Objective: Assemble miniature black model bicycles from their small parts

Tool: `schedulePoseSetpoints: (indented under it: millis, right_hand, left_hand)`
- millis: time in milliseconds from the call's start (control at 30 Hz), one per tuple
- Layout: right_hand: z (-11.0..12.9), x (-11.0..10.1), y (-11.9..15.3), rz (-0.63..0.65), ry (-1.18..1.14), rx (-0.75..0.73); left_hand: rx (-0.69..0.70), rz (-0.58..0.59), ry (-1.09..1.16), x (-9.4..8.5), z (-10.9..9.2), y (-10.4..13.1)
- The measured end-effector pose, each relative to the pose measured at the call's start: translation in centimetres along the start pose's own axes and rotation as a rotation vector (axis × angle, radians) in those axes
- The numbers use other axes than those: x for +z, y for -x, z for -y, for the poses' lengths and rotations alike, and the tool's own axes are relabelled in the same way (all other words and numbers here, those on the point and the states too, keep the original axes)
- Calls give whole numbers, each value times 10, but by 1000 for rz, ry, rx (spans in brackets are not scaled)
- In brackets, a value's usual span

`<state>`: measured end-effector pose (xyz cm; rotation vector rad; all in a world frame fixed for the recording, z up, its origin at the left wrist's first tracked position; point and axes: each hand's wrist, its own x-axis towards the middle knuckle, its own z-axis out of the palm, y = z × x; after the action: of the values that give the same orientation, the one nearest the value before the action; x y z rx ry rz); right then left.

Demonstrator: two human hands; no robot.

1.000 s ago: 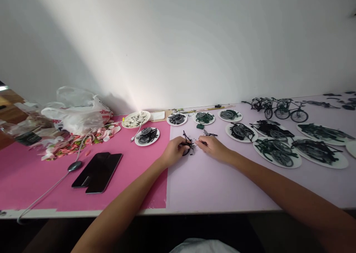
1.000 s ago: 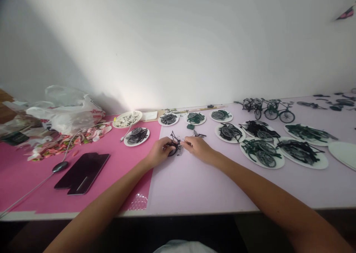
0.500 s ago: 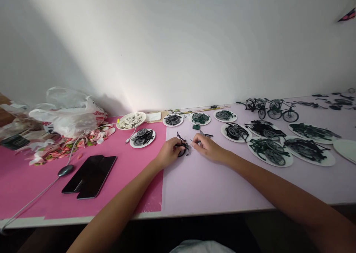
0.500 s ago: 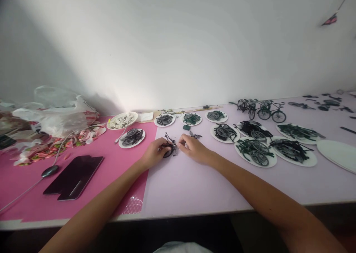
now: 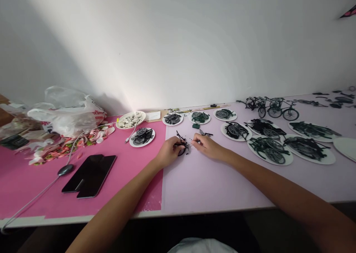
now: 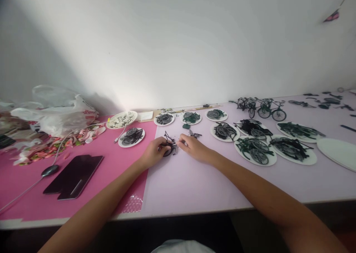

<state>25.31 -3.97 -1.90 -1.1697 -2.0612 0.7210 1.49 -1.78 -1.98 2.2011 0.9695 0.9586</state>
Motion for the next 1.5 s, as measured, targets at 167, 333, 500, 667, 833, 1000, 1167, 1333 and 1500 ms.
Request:
schedulePoseSetpoints:
  millis: [167,333,500,667,833,1000,1167,1333,1500]
  right_hand:
    - [0,2,-1,-4,-46,9]
    - [3,5,0,1,-189,74]
    - [6,5,-1,-17,-208,94]
    - [10,4,-1,-16,-189,95]
    - [10,5,0,-22,-204,103]
    - [5,4,2,-12,-229,110]
    - [1,3,1,-2,-202,101]
    - [1,2,0,27,-200,120]
    - [-2,2,-1,21,-196,89]
  left_hand:
    - [-7,-7,8,1,1,0]
    - [-4,-3,-4,0,0,0]
    - [-1,0,1,0,-1,0]
    - [4,13,-9,0,1,0]
    - [6,9,-20,1,3,0]
    - [15,7,-9,0,2,0]
    - [-4,10,-30,-1,-1,-1]
    - [-5,9,-30,-1,-2,-1]
    - [-4,6,-19,0,0,0]
